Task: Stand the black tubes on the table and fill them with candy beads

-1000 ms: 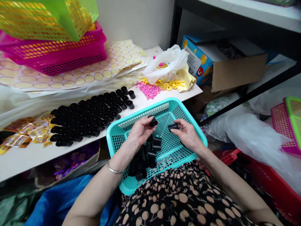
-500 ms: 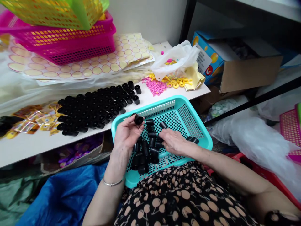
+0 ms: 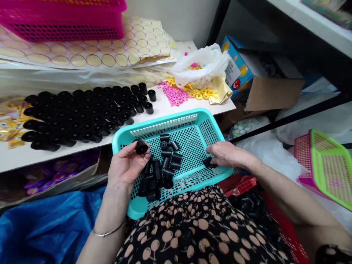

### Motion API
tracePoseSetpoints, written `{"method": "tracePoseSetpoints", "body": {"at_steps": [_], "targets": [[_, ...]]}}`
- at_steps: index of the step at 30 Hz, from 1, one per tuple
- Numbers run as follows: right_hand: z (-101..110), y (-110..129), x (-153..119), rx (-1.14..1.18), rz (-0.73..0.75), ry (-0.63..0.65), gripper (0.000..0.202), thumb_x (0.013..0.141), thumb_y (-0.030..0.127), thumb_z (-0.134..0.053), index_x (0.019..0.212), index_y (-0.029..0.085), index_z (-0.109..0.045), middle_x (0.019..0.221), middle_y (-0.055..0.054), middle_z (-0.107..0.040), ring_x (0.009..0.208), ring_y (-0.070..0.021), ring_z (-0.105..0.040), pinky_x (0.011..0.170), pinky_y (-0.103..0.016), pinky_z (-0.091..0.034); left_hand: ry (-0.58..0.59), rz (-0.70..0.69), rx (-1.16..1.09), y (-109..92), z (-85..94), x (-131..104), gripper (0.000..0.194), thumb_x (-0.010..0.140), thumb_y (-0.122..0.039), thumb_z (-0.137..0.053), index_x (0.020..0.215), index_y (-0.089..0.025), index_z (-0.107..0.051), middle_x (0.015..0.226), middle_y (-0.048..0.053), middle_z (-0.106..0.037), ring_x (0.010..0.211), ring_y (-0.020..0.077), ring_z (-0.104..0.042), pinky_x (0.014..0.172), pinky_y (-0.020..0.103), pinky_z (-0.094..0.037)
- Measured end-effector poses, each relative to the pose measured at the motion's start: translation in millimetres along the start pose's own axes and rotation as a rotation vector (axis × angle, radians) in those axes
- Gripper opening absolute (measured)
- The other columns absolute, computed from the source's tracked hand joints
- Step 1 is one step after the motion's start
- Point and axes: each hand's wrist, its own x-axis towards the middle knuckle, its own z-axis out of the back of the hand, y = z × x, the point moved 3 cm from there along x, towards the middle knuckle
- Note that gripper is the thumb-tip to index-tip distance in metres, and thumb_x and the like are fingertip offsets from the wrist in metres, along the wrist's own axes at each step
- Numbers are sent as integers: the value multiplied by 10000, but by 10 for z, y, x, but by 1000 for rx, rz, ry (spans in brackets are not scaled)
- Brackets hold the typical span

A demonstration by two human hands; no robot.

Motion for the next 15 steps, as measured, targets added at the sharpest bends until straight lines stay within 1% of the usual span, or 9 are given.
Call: {"method": "tracePoseSetpoints", "body": {"at_steps": [1,3,6,9,12,14,15], "targets": [[-72,43,3,-31,33,28,179,746,199,-550,908,155,-612,878,-106,-660,835,-246,-615,629,-287,-397,7,2,0,14,4,3,151,764,-120,-477,774,-94,-625,741,93,-643,644,156,-605,537,243,-509],[-211,130,42,-85,75,42,234,723,133,-533,942,147,-615,943,-120,-660,901,-264,-609,685,-308,-426,18,0,-1,27,8,8,147,759,-122,-486,774,-91,-630,743,95,-643,651,160,-607,536,243,-507],[-343,178,148,-110,72,34,272,715,89,-499,954,140,-618,965,-135,-656,899,-271,-611,697,-324,-437,28,9,8,42,13,19,143,754,-120,-493,773,-89,-631,736,96,-645,651,159,-608,535,243,-506],[-327,116,248,-52,79,13,256,738,121,-490,962,151,-611,941,-120,-658,836,-243,-617,662,-297,-418,29,21,14,65,20,30,135,743,-115,-503,778,-88,-630,735,91,-649,649,158,-612,538,244,-510],[-243,37,306,127,138,-58,184,795,184,-491,937,173,-607,875,-75,-647,811,-202,-588,660,-266,-381,33,17,6,80,9,22,114,725,-112,-528,781,-96,-626,747,84,-655,670,164,-622,545,245,-516],[-218,24,330,250,185,-100,121,805,246,-544,882,173,-603,819,-48,-621,770,-178,-553,639,-253,-356,53,0,13,86,-23,-8,99,711,-103,-554,781,-103,-624,757,74,-658,694,163,-629,556,237,-520],[-217,33,341,301,193,-122,122,791,277,-588,846,169,-596,792,-37,-602,741,-167,-532,619,-248,-344,73,-9,29,93,-49,-31,102,702,-96,-570,787,-105,-625,760,69,-660,700,159,-632,564,231,-522]]}}
